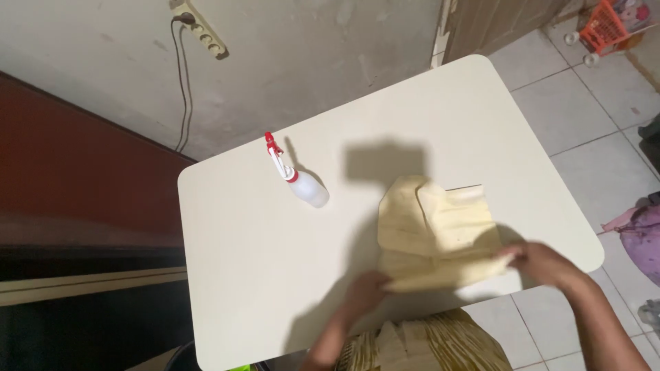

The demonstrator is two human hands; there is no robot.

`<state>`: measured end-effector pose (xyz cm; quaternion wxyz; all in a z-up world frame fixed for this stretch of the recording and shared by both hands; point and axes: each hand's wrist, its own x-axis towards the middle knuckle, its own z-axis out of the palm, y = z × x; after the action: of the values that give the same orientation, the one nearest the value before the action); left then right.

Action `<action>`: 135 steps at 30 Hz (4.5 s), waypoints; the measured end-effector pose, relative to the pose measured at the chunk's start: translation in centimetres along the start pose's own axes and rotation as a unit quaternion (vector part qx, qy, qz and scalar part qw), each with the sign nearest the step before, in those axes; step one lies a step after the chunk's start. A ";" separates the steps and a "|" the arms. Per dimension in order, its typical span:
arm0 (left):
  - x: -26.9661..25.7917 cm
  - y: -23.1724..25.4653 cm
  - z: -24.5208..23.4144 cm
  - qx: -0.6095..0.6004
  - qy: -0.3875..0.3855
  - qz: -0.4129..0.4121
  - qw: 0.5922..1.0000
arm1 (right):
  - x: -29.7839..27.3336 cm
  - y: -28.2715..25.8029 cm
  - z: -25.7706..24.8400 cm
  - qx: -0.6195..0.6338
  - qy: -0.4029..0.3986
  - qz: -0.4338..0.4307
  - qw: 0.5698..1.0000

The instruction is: Organizing food containers on a table and then spraying and wiping down the table surface.

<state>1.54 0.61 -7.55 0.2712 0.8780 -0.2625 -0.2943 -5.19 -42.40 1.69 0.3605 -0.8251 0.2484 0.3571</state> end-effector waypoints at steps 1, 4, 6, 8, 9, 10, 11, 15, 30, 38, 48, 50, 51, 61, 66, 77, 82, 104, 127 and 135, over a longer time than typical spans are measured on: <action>2.1 0.4 -1.7 0.001 -0.001 0.002 1.000 | 0.7 -1.4 -0.9 0.002 0.002 0.001 1.000; 7.9 3.0 -7.1 0.010 0.092 -0.004 0.996 | 2.7 -5.3 -3.2 0.072 0.096 -0.007 0.993; 10.4 6.7 -10.9 0.018 0.269 -0.039 0.962 | 4.1 -8.0 -3.8 0.140 0.213 -0.080 0.964; 11.0 8.2 -10.9 0.013 0.327 -0.050 0.944 | 5.4 -8.7 -2.8 0.025 0.350 -0.114 0.930; 11.4 9.0 -11.0 0.009 0.385 -0.060 0.921 | 6.1 -9.1 -2.5 -0.090 0.474 -0.146 0.864; 11.7 7.2 -8.4 0.010 0.385 -0.057 0.921 | 7.0 -7.6 -1.2 -0.089 0.476 -0.145 0.863; 12.0 5.4 -5.7 -0.031 0.392 -0.081 0.916 | 7.9 -6.0 0.0 -0.080 0.503 -0.135 0.850; 11.0 -0.1 2.5 -0.217 0.283 -0.244 0.902 | 3.2 -5.8 1.3 0.174 0.231 0.072 0.955; 3.6 2.6 -5.6 -0.322 0.054 -0.224 0.918 | 4.0 4.2 5.1 0.318 0.203 0.107 0.920; 5.2 2.4 -1.6 -0.081 0.205 -0.154 0.963 | 5.7 2.0 5.9 -0.031 0.370 0.023 0.928; 12.9 -0.2 -0.4 -0.250 0.270 -0.205 0.907 | 6.0 -7.1 1.2 0.102 0.401 0.069 0.908; 13.1 0.7 -1.5 -0.296 0.278 -0.205 0.890 | 5.6 -7.6 0.1 0.093 0.365 0.084 0.923; 13.2 1.0 -2.1 -0.341 0.288 -0.207 0.871 | 5.4 -8.0 -0.4 0.084 0.326 0.098 0.937; 14.1 4.7 -6.8 -0.344 0.177 0.040 0.921 | 4.3 -2.0 2.6 0.342 0.480 -0.017 0.808; 13.3 8.6 -6.4 -0.127 0.329 0.008 0.936 | 5.7 -3.2 1.8 0.047 0.560 0.040 0.826; 8.6 7.6 7.8 -0.703 -0.155 -0.377 0.582 | 10.0 -13.1 2.5 -0.146 0.291 -0.173 0.930; 9.8 7.3 3.9 -0.736 -0.025 -0.314 0.599 | 11.2 -13.3 0.1 -0.158 0.189 -0.138 0.959; 1.9 3.3 -2.3 -0.105 0.154 0.090 0.978 | 5.1 -7.9 0.4 -0.056 -0.027 -0.296 0.953; 7.2 1.8 -0.3 -0.203 0.323 -0.247 0.891 | 5.5 -13.9 3.7 0.004 0.170 -0.002 0.985; 8.9 4.0 -1.3 -0.092 0.338 -0.230 0.908 | 5.6 -22.1 6.7 -0.139 0.353 -0.481 0.790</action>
<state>7.36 -7.36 -7.54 0.3478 0.9322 0.0825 -0.0572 10.30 -24.45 3.43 0.2539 -0.9480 -0.1227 -0.1478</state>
